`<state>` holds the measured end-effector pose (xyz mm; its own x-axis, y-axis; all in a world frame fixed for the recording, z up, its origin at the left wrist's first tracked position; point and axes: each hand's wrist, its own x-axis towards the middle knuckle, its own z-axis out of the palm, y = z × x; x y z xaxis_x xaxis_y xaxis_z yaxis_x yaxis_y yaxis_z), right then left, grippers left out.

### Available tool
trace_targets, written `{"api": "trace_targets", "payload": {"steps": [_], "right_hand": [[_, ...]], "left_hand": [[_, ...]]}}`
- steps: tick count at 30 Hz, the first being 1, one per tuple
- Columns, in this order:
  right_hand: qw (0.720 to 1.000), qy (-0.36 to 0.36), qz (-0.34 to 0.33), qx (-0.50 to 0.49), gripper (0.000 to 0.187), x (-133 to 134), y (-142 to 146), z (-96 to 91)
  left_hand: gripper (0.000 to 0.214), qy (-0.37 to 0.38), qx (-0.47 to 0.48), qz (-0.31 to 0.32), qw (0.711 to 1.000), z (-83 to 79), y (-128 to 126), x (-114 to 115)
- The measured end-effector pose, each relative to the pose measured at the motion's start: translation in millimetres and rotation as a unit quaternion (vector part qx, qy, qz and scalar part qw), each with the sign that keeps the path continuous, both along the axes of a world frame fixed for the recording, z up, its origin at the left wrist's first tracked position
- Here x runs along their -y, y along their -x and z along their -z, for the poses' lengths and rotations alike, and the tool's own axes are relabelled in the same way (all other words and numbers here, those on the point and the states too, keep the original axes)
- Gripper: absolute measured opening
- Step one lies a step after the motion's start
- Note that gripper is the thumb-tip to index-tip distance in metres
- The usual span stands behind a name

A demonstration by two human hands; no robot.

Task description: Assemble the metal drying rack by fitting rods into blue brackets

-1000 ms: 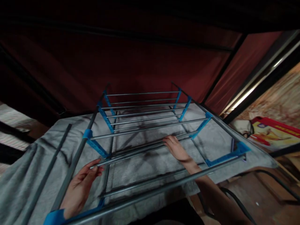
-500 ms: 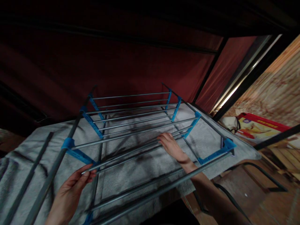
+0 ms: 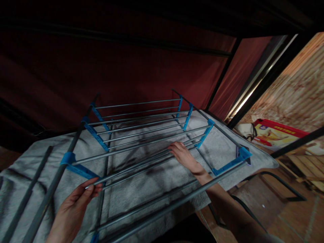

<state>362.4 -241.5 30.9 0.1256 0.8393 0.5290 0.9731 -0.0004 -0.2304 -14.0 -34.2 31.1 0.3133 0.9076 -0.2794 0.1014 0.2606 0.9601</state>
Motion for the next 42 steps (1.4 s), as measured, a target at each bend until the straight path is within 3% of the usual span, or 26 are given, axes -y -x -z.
{"api": "trace_targets", "payload": {"steps": [4,7,12,15,20,26,30,32,36,42], "right_hand": [[1.000,0.005,0.009,0.024,0.025,0.4,6.9,-4.3],[0.997,0.022,-0.019,0.072,0.033,-7.8,28.2,-3.9],[0.989,0.045,-0.063,0.124,0.039,-38.0,76.5,-4.0],[0.984,0.078,-0.087,0.131,0.041,-59.5,90.8,-7.0],[0.981,0.103,-0.095,0.137,0.051,-79.5,87.6,-10.3],[0.980,0.112,-0.107,0.123,0.062,-80.6,80.6,-7.9],[0.981,0.105,-0.120,0.113,0.059,-81.2,79.6,-5.1],[0.981,0.100,-0.123,0.109,0.056,-81.4,79.0,-4.0],[0.982,0.097,-0.126,0.103,0.056,-80.9,77.0,-2.8],[0.981,0.110,-0.129,0.096,0.060,-81.1,75.3,-2.7]], "left_hand": [[0.068,-0.037,-0.008,0.026,0.999,3.6,5.1,-5.8],[0.064,-0.079,-0.002,0.031,0.996,4.6,4.1,-4.6],[0.059,-0.126,0.061,0.024,0.990,2.7,-3.9,5.1],[0.049,-0.141,0.071,0.008,0.987,1.3,-8.6,6.7],[0.041,-0.139,0.082,-0.015,0.987,4.4,-12.4,0.9],[0.047,-0.257,0.022,-0.058,0.965,12.5,-12.7,-14.0],[0.043,-0.271,0.006,-0.057,0.961,4.1,-12.1,-22.2],[0.042,-0.250,0.036,-0.020,0.967,-2.7,-10.5,-27.8],[0.039,-0.165,0.093,0.130,0.973,-7.3,-3.7,-43.6],[0.033,-0.119,0.147,0.193,0.963,6.8,2.2,-64.5]]}}
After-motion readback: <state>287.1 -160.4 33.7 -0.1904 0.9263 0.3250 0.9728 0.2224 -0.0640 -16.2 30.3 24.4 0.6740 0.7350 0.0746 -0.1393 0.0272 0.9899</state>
